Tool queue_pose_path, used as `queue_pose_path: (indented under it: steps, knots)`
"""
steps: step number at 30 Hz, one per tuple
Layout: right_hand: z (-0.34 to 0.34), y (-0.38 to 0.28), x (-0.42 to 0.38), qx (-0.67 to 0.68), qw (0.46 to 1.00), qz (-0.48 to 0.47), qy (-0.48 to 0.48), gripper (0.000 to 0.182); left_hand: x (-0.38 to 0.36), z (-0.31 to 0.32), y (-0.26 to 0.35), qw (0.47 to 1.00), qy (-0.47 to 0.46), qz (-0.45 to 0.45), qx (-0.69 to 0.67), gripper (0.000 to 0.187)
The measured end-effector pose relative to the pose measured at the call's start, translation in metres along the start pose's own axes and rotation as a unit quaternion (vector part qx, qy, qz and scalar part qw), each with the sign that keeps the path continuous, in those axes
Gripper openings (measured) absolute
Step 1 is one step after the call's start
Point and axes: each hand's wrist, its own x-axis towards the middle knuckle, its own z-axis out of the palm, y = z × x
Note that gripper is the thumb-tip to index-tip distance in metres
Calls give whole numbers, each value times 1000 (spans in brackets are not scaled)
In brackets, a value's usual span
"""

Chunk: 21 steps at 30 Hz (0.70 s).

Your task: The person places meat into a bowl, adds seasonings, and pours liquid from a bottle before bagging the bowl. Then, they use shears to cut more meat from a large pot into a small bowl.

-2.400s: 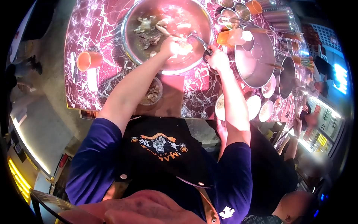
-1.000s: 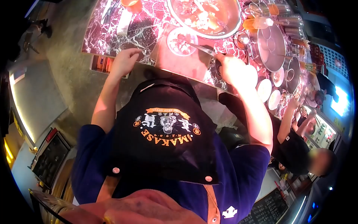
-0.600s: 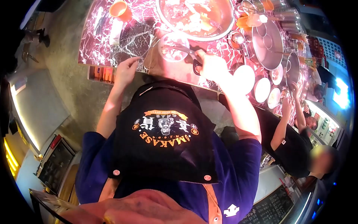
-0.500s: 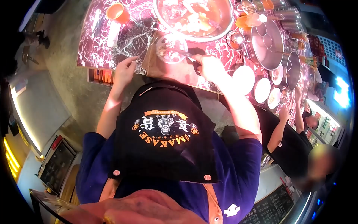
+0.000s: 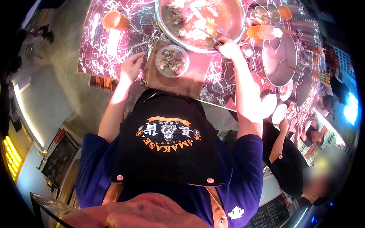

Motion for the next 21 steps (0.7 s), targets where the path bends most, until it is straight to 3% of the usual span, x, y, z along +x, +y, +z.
queue_pose_path:
  steps: [1, 5, 7, 9, 13, 15, 21]
  knots:
    - [7, 6, 16, 86, 996, 5, -14, 43, -1, 0, 6, 996, -35, -73, -26, 30]
    - [3, 14, 30, 118, 992, 15, 36, 36, -1, 5, -4, 999, -2, -27, -33, 30]
    - [-6, 22, 31, 111, 988, 64, 85, 43, -3, 4, -14, 999, 2, -26, -22, 30]
    - [-3, 41, 36, 105, 986, 47, 120, 45, -5, 2, -22, 1000, 5, -22, -12, 29]
    - [-24, 9, -4, -5, 987, 61, 145, 50, -9, -5, -36, 1000, 11, -15, -18, 27]
    - [-32, -31, -24, -63, 994, 61, 69, 52, -11, -7, -39, 1000, 16, -12, -18, 28]
    - [13, -53, 5, -249, 963, -80, 68, 43, -12, -13, -43, 999, 32, -3, -6, 28]
